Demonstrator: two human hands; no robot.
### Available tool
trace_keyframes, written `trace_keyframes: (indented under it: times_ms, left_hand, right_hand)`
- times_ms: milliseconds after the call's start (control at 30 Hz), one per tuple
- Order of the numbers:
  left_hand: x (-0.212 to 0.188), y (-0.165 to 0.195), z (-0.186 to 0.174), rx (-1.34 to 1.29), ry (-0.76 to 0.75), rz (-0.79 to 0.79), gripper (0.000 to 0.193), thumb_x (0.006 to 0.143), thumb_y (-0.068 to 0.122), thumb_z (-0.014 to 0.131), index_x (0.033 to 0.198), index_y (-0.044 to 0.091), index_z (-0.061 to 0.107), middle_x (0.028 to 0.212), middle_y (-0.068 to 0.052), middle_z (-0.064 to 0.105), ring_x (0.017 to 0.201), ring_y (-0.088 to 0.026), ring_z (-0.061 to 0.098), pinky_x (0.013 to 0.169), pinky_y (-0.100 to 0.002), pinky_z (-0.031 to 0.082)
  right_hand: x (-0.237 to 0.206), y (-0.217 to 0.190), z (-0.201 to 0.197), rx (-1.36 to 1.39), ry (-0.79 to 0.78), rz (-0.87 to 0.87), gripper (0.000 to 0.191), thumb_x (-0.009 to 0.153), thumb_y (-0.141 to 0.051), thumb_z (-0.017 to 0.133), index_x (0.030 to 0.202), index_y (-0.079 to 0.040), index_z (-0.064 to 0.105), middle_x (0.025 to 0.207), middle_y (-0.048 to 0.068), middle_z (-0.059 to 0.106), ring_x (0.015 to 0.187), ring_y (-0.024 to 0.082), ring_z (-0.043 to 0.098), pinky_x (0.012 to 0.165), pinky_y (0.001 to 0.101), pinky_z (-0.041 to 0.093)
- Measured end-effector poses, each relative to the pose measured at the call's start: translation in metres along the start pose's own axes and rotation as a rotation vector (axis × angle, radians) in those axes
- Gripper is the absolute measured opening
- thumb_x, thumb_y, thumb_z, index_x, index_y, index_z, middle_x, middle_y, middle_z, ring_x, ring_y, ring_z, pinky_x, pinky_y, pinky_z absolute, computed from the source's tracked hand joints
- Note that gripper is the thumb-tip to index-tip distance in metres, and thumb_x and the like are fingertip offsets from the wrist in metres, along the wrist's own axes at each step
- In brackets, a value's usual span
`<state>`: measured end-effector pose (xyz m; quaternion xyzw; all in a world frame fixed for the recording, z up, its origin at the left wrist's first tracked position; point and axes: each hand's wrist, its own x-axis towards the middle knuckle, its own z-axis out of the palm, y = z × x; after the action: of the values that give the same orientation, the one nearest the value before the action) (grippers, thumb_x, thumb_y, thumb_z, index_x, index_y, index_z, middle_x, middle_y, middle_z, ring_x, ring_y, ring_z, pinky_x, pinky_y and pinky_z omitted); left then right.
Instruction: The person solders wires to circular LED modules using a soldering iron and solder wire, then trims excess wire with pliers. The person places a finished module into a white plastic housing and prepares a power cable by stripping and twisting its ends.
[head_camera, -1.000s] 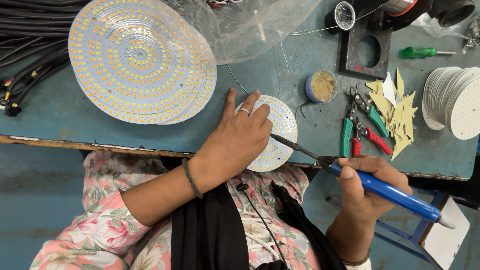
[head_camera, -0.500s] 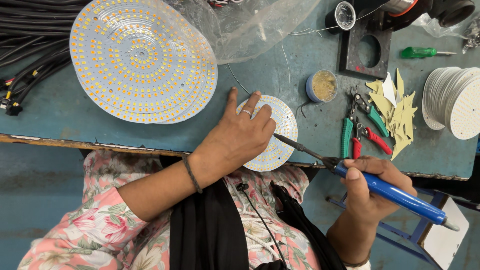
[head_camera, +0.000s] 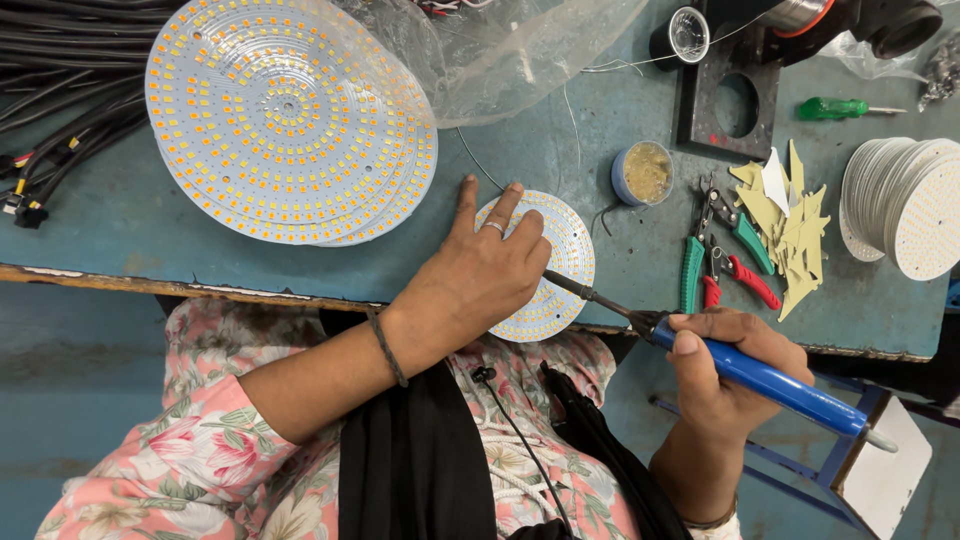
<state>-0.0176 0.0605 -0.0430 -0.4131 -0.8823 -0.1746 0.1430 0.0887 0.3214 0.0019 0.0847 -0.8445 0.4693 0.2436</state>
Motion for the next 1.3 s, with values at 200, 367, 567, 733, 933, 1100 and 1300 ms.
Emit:
trace_keyframes:
  times_ms: [200, 367, 567, 733, 933, 1100, 1300]
  left_hand:
    - [0.0, 0.0, -0.002, -0.012, -0.001, -0.009, 0.017, 0.09, 0.015, 0.058, 0.097, 0.002, 0.065, 0.11, -0.017, 0.062, 0.128, -0.04, 0.059, 0.104, -0.072, 0.039]
    - [0.001, 0.001, -0.006, 0.012, -0.023, -0.006, 0.018, 0.089, 0.015, 0.058, 0.098, 0.001, 0.066, 0.11, -0.018, 0.062, 0.128, -0.04, 0.059, 0.105, -0.071, 0.039]
    - [0.002, 0.002, -0.011, 0.014, -0.033, -0.017, 0.02, 0.087, 0.015, 0.059, 0.098, 0.001, 0.067, 0.109, -0.017, 0.063, 0.128, -0.04, 0.058, 0.104, -0.071, 0.039]
    - [0.003, 0.001, -0.012, 0.006, -0.038, -0.021, 0.019, 0.088, 0.015, 0.06, 0.098, 0.001, 0.067, 0.109, -0.017, 0.063, 0.129, -0.04, 0.058, 0.106, -0.071, 0.039]
    - [0.003, 0.001, -0.012, 0.015, -0.043, -0.012, 0.017, 0.087, 0.015, 0.06, 0.096, 0.002, 0.067, 0.108, -0.017, 0.063, 0.128, -0.04, 0.058, 0.104, -0.071, 0.039]
    - [0.001, -0.002, -0.009, -0.028, -0.028, -0.022, 0.016, 0.087, 0.013, 0.06, 0.095, 0.001, 0.066, 0.108, -0.017, 0.063, 0.129, -0.04, 0.057, 0.107, -0.07, 0.039]
    - [-0.003, -0.009, -0.003, -0.157, -0.024, -0.02, 0.013, 0.088, 0.01, 0.058, 0.092, 0.0, 0.065, 0.112, -0.018, 0.063, 0.132, -0.04, 0.055, 0.109, -0.068, 0.038]
  right_hand:
    - [0.006, -0.006, 0.005, -0.01, -0.014, -0.008, 0.028, 0.098, -0.005, 0.077, 0.098, 0.001, 0.05, 0.085, 0.023, 0.07, 0.064, 0.019, 0.069, 0.058, 0.0249, 0.055]
    - [0.017, -0.02, 0.013, -0.028, -0.019, -0.03, 0.03, 0.092, -0.012, 0.076, 0.091, 0.008, 0.053, 0.081, 0.014, 0.069, 0.069, 0.016, 0.07, 0.064, 0.0258, 0.056]
    - [0.023, -0.036, 0.01, -0.199, -0.063, 0.079, 0.02, 0.094, -0.012, 0.075, 0.09, 0.007, 0.07, 0.08, 0.013, 0.072, 0.057, 0.01, 0.061, 0.057, 0.0193, 0.046]
    - [0.026, -0.038, 0.006, -0.025, 0.218, 0.122, 0.023, 0.084, -0.015, 0.077, 0.082, 0.005, 0.066, 0.072, 0.012, 0.068, 0.05, 0.011, 0.059, 0.043, 0.018, 0.046]
    - [0.018, -0.031, 0.001, -0.047, 0.144, 0.113, 0.027, 0.096, -0.015, 0.08, 0.092, 0.006, 0.063, 0.083, 0.015, 0.07, 0.054, 0.01, 0.061, 0.052, 0.0185, 0.048]
    - [0.009, -0.028, 0.0, -0.094, 0.07, 0.181, 0.027, 0.099, -0.016, 0.08, 0.093, 0.009, 0.07, 0.081, 0.013, 0.071, 0.056, 0.011, 0.062, 0.056, 0.0186, 0.049]
    - [0.011, -0.028, 0.004, -0.079, 0.038, 0.188, 0.029, 0.098, -0.019, 0.08, 0.092, 0.008, 0.07, 0.079, 0.011, 0.07, 0.055, 0.009, 0.062, 0.056, 0.0182, 0.049]
